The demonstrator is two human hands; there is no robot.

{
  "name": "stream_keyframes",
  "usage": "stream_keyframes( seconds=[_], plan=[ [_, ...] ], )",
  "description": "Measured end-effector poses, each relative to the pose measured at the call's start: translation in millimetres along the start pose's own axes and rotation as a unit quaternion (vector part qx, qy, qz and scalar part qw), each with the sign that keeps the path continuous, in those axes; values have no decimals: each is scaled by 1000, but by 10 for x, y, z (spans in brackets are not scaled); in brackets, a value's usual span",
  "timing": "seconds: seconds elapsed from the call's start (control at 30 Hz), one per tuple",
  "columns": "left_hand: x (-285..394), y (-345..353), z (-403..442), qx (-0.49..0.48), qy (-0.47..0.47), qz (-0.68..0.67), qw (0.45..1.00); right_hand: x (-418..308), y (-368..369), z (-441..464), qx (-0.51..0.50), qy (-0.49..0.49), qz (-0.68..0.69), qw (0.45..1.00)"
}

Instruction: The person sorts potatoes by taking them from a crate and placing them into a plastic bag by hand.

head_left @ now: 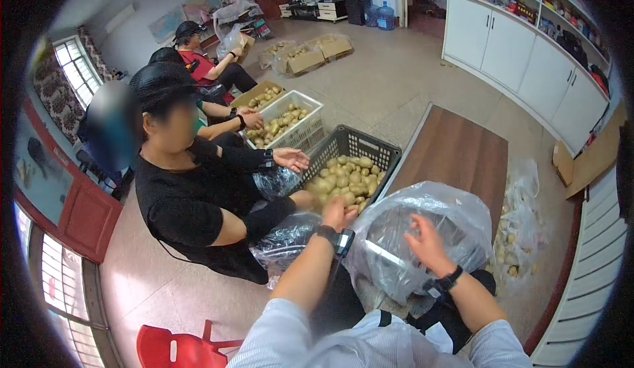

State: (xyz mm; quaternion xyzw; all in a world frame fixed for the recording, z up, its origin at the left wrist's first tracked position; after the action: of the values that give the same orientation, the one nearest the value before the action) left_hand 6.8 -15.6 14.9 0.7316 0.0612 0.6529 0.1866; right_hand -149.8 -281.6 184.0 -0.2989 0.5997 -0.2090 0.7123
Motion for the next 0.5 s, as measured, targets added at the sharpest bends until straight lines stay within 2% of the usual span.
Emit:
stream_keyframes(
  seconds=[0.03,0.07,0.1,0.13,0.17,0.2,0.27,0.3,0.33,0.37,0.4,0.43,0.47,0.5],
  plan=[
    [-38,-108,32,-5,-59,-13,998,8,-147,-65,28,-30,-85,995],
    [-40,-100,19,-9,-90,-19,996,24,-285,-129,29,-30,-86,995],
    [-42,-92,5,-12,-120,-25,992,17,-459,-205,85,-30,-170,981],
    [50,18,-59,-18,-117,107,987,-2,-626,-282,141,-28,-251,957],
    [186,160,-144,-25,-110,238,965,-34,-784,-337,143,-26,-252,957],
    [332,309,-231,-31,-102,365,925,-61,-957,-365,146,22,-306,941],
    [421,575,-397,-53,-88,594,798,22,-1182,-387,132,118,-360,916],
    [311,524,-328,-86,-136,639,752,150,-1268,-421,116,171,-361,909],
    [454,597,-442,-88,-162,629,755,331,-1338,-477,142,128,-383,904],
    [793,866,-649,-104,-135,668,724,570,-1398,-522,168,88,-406,894],
    [632,803,-582,-118,-166,673,711,860,-1435,-530,156,117,-409,891],
    [426,702,-476,-161,-207,642,721,1076,-1488,-574,146,145,-409,889],
    [284,687,-455,-175,-152,642,731,1108,-1568,-597,155,162,-395,891],
    [130,615,-316,-217,-129,678,690,1101,-1596,-504,169,171,-378,894]
  ],
)
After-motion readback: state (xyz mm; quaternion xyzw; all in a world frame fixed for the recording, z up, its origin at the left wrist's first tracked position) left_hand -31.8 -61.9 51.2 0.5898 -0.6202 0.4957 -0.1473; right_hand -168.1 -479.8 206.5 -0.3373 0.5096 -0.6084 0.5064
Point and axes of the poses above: each hand's wrist, its own z-axis towards the middle knuckle, its own y-axis out of the palm, x = y × z, the point moved 3 cm from there along z, towards the middle knuckle, and after that the axes turned 7 degrees about -x, right-handed, at the moved point
